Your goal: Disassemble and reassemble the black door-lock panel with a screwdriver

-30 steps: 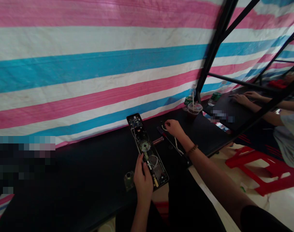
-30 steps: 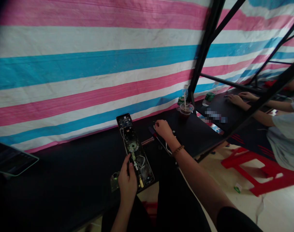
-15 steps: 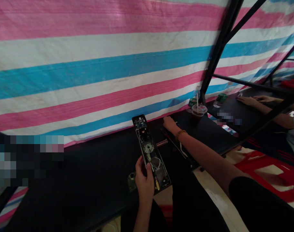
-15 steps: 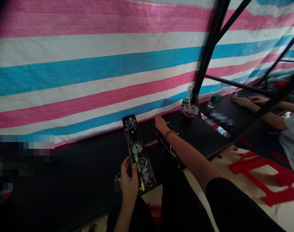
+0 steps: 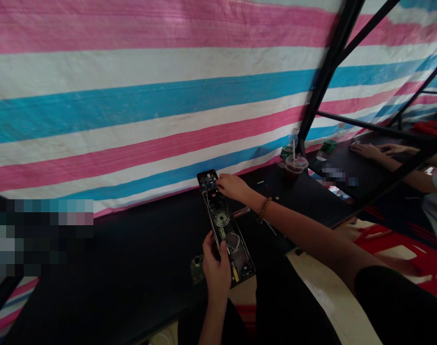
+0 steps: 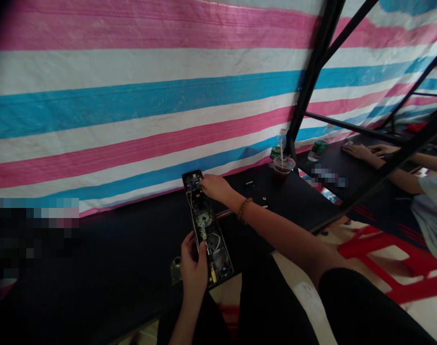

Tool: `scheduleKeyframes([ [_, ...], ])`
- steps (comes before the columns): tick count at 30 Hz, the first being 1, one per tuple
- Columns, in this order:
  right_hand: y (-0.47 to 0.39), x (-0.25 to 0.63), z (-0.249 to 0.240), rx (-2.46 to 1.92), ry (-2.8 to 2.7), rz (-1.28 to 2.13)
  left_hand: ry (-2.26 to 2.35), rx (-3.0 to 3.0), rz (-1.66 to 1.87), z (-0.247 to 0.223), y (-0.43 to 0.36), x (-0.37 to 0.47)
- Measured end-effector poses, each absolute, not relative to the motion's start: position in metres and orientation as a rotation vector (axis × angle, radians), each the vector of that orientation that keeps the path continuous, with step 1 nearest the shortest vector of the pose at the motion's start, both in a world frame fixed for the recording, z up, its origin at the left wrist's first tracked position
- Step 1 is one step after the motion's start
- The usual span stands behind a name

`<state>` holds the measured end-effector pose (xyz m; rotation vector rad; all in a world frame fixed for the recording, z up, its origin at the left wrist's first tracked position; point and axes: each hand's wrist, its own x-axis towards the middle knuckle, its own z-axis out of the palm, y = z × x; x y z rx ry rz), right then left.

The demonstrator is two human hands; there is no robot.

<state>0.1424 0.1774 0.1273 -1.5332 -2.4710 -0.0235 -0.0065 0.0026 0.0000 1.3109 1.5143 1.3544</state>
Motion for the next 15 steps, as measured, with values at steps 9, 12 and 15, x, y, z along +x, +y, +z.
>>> scheduleKeyframes([
  [9,0.174,0.129,0.124,-1.620,-2.485,-0.103,1.507,1.346,1.341,-0.002,0.002,-0.006],
  [12,0.173,0.125,0.123,-1.627,-2.486,-0.134,1.503,1.351,1.325,-0.003,0.002,-0.007],
  [15,0.169,0.123,0.122,-1.595,-2.528,-0.236,1.500,1.344,1.317,-0.003,0.001,-0.007],
])
